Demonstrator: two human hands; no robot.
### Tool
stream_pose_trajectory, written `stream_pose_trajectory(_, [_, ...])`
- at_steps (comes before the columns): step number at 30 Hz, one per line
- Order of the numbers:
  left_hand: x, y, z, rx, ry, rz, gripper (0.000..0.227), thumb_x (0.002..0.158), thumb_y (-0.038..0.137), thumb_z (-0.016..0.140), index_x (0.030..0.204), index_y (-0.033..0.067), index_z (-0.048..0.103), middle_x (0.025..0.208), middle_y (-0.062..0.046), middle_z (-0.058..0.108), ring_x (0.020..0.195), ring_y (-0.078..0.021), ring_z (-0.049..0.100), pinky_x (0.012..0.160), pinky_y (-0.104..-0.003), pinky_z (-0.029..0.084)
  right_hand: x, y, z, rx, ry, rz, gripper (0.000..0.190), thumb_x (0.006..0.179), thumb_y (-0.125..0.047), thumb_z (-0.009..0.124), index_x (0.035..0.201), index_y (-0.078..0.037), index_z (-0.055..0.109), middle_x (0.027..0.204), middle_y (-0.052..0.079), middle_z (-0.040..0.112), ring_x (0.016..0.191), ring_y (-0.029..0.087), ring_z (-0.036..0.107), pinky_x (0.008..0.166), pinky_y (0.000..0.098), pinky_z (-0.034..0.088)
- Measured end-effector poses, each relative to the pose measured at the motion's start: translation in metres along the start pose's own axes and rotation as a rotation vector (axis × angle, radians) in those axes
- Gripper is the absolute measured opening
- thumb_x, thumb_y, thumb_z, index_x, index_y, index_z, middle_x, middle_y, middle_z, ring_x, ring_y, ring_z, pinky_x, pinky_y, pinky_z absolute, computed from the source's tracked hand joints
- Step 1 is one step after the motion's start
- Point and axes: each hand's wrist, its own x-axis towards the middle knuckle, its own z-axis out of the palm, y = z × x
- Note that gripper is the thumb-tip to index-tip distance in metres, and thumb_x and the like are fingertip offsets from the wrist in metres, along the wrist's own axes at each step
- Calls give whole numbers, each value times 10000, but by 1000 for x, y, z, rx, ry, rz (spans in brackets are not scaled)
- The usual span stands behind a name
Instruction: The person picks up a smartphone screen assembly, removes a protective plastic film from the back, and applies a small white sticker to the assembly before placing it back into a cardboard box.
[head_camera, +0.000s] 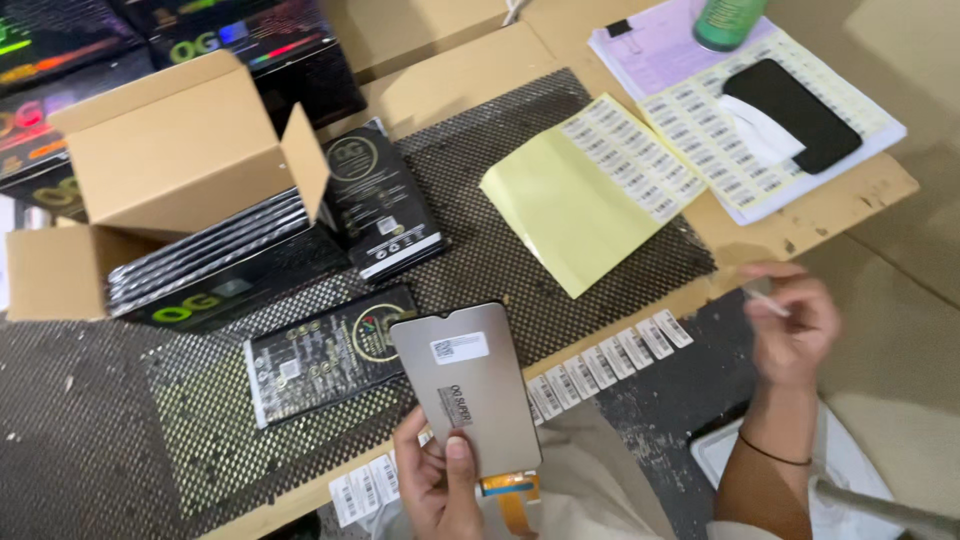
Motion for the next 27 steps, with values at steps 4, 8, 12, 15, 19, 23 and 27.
stream_pose_trajectory(4, [1, 14, -2, -32, -56, -4, 433, 958, 241, 628, 1318, 2, 597, 712, -77, 711, 559, -100, 554, 509, -243, 409, -13, -6, 6, 214, 162, 74, 169, 976, 0, 513, 992, -113, 388, 1180, 274, 620, 1106, 383, 651, 1083, 475, 572])
stream_pose_trajectory(8, [2, 4, -18, -5, -40, -108, 472, 922, 232, 650, 1355, 50, 604, 910, -111, 818, 771, -161, 711, 699, -278, 520, -3, -80, 87, 393, -193, -135, 389, 867, -452, 694, 983, -179, 442, 816, 19, 554, 780, 198, 628, 810, 377, 600])
stream_pose_trajectory(12, [9, 7, -26, 5, -31, -151, 501, 907, 259, 652, 1374, 81, 619, 947, -107, 836, 773, -148, 724, 717, -269, 531, 16, -157, 158, 296, -346, -154, 310, 787, -39, 683, 637, -143, 432, 665, 36, 544, 599, 159, 565, 613, 286, 583])
stream_pose_trajectory(15, [12, 11, -30, -41, -80, -69, 481, 938, 241, 617, 1386, 72, 579, 972, -124, 856, 703, -128, 704, 646, -248, 512, 25, -194, 191, 290, -488, -228, 274, 676, -163, 874, 703, -116, 605, 735, 47, 693, 636, 175, 684, 593, 288, 627])
stream_pose_trajectory(19, [16, 34, -37, -43, -190, 18, 474, 965, 289, 589, 1371, 44, 575, 891, -89, 826, 655, -96, 667, 571, -225, 477, 36, -217, 217, 269, -758, -299, 197, 825, -244, 824, 927, -101, 735, 892, 75, 752, 708, 198, 772, 662, 296, 655])
stream_pose_trajectory(23, [24, 51, -50, 45, -305, 178, 467, 1012, 284, 519, 1394, 16, 516, 1035, -77, 805, 855, -109, 714, 730, -261, 562, 32, -224, 236, 305, -752, -163, 222, 793, -190, 840, 915, -127, 665, 1034, 149, 756, 827, 210, 822, 743, 280, 701])
stream_pose_trajectory(27, [24, 53, -54, 86, -300, 15, 536, 986, 379, 507, 1421, 66, 514, 1010, -51, 793, 799, -75, 690, 630, -236, 514, 32, -229, 246, 289, -674, -72, 158, 841, -74, 729, 751, -77, 600, 741, 130, 740, 635, 224, 749, 607, 281, 622])
